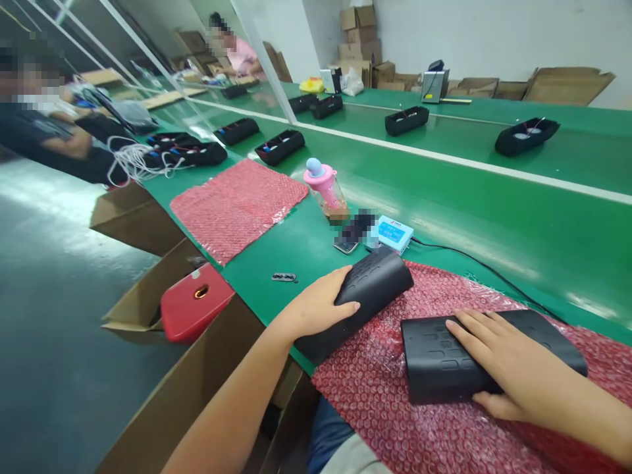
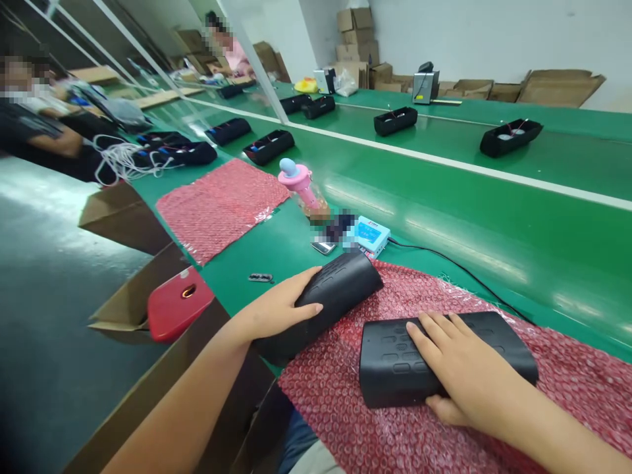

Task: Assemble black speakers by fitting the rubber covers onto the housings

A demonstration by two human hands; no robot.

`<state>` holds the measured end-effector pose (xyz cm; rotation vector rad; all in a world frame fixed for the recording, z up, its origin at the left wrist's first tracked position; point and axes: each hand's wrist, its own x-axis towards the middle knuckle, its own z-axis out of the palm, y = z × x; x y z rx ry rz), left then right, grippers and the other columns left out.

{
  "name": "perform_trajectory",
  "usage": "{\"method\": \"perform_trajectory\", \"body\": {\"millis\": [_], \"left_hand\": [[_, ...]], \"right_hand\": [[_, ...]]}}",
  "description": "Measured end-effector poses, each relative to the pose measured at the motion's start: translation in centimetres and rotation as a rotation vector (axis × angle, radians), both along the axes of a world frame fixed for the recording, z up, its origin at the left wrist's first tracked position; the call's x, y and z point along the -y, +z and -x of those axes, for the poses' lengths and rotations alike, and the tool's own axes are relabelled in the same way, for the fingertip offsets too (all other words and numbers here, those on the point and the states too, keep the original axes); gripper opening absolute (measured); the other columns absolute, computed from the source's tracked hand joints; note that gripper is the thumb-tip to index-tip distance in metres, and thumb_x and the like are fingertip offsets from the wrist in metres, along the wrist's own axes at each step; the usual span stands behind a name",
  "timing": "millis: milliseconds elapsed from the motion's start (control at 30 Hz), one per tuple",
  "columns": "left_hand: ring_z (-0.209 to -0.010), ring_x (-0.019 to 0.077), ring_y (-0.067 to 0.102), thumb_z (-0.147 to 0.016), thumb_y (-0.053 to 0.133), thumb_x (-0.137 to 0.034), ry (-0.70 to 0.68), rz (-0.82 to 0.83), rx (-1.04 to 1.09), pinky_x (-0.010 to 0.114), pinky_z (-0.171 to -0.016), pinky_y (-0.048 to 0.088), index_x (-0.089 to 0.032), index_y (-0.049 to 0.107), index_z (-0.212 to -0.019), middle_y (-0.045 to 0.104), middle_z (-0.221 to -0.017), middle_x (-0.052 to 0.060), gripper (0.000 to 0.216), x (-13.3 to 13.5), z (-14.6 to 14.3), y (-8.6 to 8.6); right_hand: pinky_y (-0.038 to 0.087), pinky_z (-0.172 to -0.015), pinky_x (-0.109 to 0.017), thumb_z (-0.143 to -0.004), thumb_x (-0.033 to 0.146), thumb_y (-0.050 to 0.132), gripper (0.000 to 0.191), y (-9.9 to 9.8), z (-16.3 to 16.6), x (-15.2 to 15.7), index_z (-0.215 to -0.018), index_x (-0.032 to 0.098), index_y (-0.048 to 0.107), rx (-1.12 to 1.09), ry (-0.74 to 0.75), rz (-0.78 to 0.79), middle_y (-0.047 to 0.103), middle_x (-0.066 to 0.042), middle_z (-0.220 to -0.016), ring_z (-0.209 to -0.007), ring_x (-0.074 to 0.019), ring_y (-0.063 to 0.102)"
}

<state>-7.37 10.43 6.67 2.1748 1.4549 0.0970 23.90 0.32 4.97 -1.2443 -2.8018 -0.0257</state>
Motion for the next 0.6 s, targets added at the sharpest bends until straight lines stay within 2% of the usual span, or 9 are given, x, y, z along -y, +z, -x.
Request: {"method": "perform_trajectory", "body": {"millis": [167, 367, 600], "left_hand": [[-0.124, 0.0262, 0.04, -0.075, 0.053, -0.037, 0.005, 0.049, 0.0, 0.038, -0.105, 0.032, -0.016, 0.03, -0.137, 0.038, -0.14, 0.011, 0.069, -1.0, 0.5, 0.1], [-0.125, 0.0292, 0.038, -0.066, 0.065, -0.037, -0.016, 0.061, 0.016, 0.039, -0.106, 0.031, -0.017, 0.026, -0.139, 0.037, -0.141, 0.01, 0.086, -1.0, 0.3, 0.1], [-0.115, 0.0264, 0.048, -0.066, 0.065, -0.03, -0.01, 0.1, 0.049, 0.035, -0.097, 0.039, -0.023, 0.034, -0.134, 0.048, -0.131, 0.005, 0.075, -1.0, -0.2, 0.9]], "right_hand": [[0.046, -0.088, -0.055, -0.05, 0.017, 0.056, 0.079, -0.6, -0.1, -0.2, -0.128, 0.006, 0.048, -0.019, -0.018, 0.036, 0.047, -0.022, -0.128, -0.113, -0.038, 0.049], [0.041, -0.095, -0.055, -0.053, 0.017, 0.057, 0.081, -0.7, -0.1, -0.7, -0.132, 0.008, 0.043, -0.004, -0.066, 0.169, 0.041, -0.019, -0.135, -0.119, -0.0364, 0.043], [0.035, -0.099, -0.057, -0.056, 0.021, 0.064, 0.083, -0.2, 0.3, -1.2, -0.135, 0.009, 0.041, 0.005, -0.095, 0.297, 0.037, -0.02, -0.137, -0.122, -0.0382, 0.039]]}}
